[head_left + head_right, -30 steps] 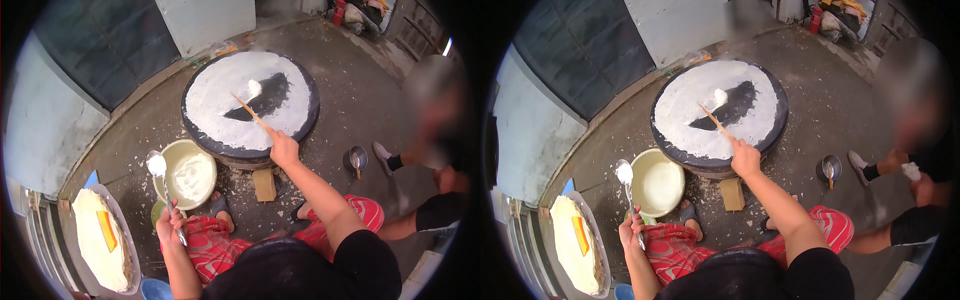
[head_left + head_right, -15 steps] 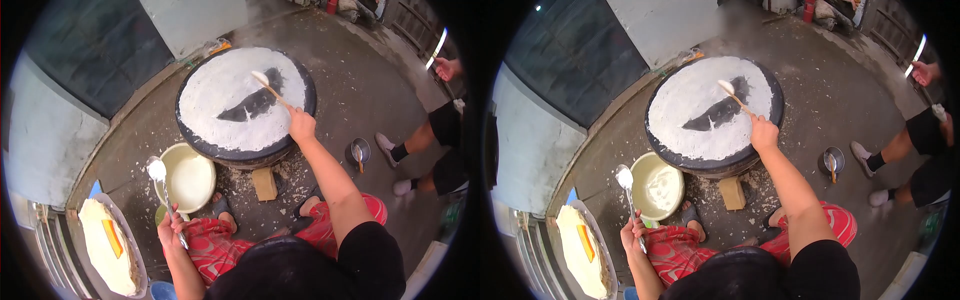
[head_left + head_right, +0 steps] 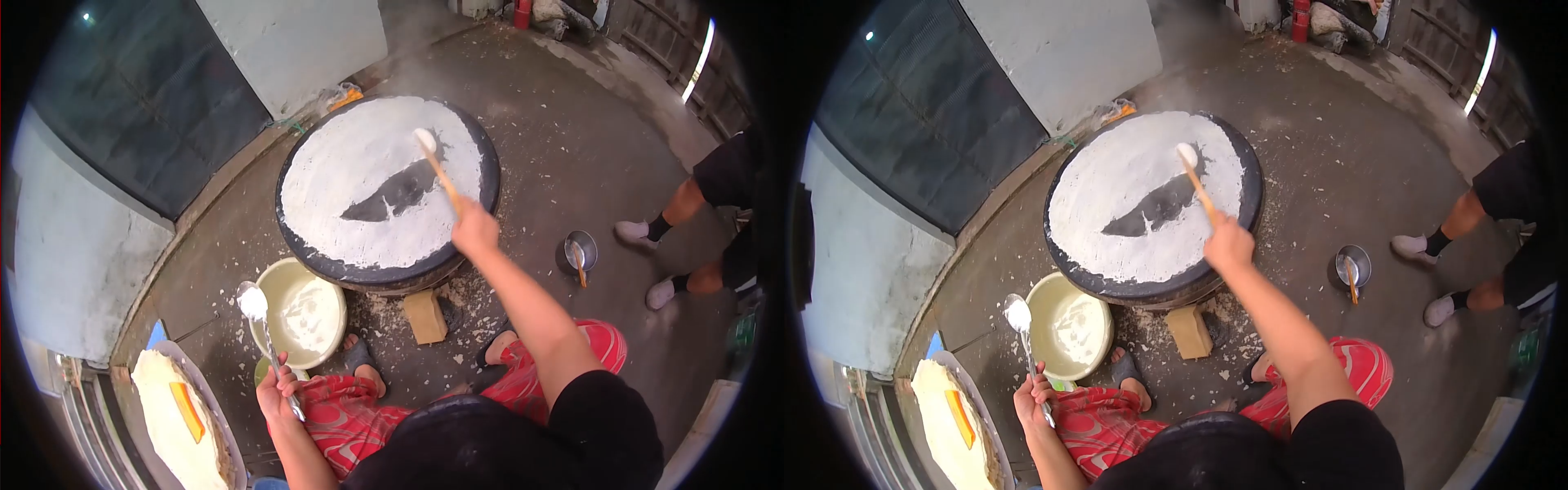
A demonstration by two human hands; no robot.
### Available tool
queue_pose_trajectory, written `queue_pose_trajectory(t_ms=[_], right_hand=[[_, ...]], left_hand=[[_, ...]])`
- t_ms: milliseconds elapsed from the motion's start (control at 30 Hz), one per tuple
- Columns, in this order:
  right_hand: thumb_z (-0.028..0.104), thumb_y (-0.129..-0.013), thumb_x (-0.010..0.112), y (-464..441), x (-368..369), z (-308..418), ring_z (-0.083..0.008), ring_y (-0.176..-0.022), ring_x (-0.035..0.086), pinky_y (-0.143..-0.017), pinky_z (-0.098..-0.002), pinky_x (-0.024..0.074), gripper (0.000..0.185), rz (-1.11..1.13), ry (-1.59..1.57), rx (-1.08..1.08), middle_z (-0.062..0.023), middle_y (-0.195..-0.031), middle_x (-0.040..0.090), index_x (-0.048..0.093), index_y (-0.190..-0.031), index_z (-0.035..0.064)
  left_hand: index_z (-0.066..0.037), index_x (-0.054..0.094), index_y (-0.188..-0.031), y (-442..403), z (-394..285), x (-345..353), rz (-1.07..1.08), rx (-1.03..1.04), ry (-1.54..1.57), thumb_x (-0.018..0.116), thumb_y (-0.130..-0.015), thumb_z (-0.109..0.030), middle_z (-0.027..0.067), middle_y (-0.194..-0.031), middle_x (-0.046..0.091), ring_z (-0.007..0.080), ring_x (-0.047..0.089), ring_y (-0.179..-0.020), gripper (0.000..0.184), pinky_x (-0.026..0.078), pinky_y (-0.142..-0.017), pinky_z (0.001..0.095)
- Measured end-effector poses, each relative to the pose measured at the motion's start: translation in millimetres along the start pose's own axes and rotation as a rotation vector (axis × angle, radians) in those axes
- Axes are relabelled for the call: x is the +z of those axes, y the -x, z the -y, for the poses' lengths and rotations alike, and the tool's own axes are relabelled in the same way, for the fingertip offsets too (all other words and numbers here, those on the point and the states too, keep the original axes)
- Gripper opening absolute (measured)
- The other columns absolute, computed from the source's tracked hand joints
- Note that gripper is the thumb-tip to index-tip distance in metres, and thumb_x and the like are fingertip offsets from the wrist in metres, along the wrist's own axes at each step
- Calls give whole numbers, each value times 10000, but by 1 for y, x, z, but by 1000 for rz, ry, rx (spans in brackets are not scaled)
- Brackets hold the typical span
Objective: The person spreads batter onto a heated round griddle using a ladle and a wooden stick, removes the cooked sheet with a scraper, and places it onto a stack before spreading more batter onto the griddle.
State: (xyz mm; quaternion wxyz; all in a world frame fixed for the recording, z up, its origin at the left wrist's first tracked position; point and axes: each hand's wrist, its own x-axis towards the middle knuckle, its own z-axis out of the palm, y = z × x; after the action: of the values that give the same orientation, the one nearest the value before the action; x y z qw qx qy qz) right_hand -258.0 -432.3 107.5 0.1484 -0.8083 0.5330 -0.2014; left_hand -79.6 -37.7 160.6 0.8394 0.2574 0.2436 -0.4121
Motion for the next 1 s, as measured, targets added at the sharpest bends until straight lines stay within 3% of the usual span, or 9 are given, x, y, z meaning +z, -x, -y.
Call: queue_pose_trajectory(t_ms=[133, 367, 433, 633, 733, 867, 900, 933, 1000], right_hand=[[83, -705, 548, 4, 19, -14, -288, -705, 587, -623, -395, 488, 417, -37, 122, -285, -109, -852, 545, 511, -1120, 88], [107, -780, 498, -27, 0, -36, -289, -763, 599, -645, -397, 488, 350, 0, 216, -2, -114, -850, 569, 511, -1125, 52], [131, -836, 445, -33, 27, -62, -293, -851, 597, -719, -378, 478, 321, -22, -331, -20, -149, -908, 602, 518, -1142, 69], [132, -862, 436, -89, -7, -86, -279, -972, 565, -828, -349, 433, 341, 129, -394, 261, -136, -1049, 593, 525, -1185, 196], [122, -857, 454, -89, -1, -86, -275, -976, 564, -823, -344, 436, 317, 245, -458, 180, -141, -1056, 591, 560, -1147, 193], [110, -860, 453, -72, -39, -89, -233, -947, 582, -803, -316, 438, 298, 505, -582, 228, -104, -1039, 614, 575, -1129, 145], [69, -864, 445, -70, -23, -103, -81, -630, 503, -602, -227, 427, 298, 308, -734, 203, -20, -801, 601, 580, -1128, 94], [69, -864, 445, -75, -6, -110, -81, -630, 503, -602, -227, 427, 298, 309, -731, 201, -20, -801, 601, 580, -1128, 94], [130, -872, 436, -78, 19, -123, -210, -954, 580, -809, -305, 436, 285, 181, -639, 281, -94, -1050, 613, 580, -1118, 141]], left_hand=[[79, 450, -1109, 0, 4, 3, -22, 50, -53, 362, -918, -164, 43, -675, 452, 88, 394, -473, 321, 339, -381, 208], [85, 438, -1118, -2, 1, 1, -20, 31, -49, 354, -919, -161, 45, -679, 451, 88, 387, -472, 327, 339, -385, 209], [87, 435, -1120, 0, 3, 3, -6, 50, -39, 360, -916, -162, 48, -682, 455, 90, 391, -474, 331, 341, -386, 211], [89, 438, -1117, -5, 3, 2, -32, 27, -49, 368, -912, -162, 46, -681, 454, 91, 393, -476, 331, 340, -388, 209], [88, 440, -1117, -4, 5, 5, -39, 36, -47, 369, -911, -159, 48, -688, 456, 92, 393, -479, 329, 341, -390, 209], [86, 440, -1119, -5, 3, 4, -23, 47, -51, 371, -911, -159, 50, -695, 455, 92, 392, -482, 328, 341, -390, 208], [83, 433, -1126, -5, 2, 3, -21, 46, -51, 355, -920, -169, 60, -703, 454, 97, 390, -482, 335, 337, -390, 212], [80, 426, -1133, -6, 3, 2, -18, 46, -49, 339, -928, -179, 70, -711, 454, 101, 389, -483, 342, 334, -390, 217], [81, 423, -1136, -4, 5, 1, -15, 30, -45, 341, -928, -179, 70, -713, 455, 101, 390, -485, 342, 334, -392, 215]])
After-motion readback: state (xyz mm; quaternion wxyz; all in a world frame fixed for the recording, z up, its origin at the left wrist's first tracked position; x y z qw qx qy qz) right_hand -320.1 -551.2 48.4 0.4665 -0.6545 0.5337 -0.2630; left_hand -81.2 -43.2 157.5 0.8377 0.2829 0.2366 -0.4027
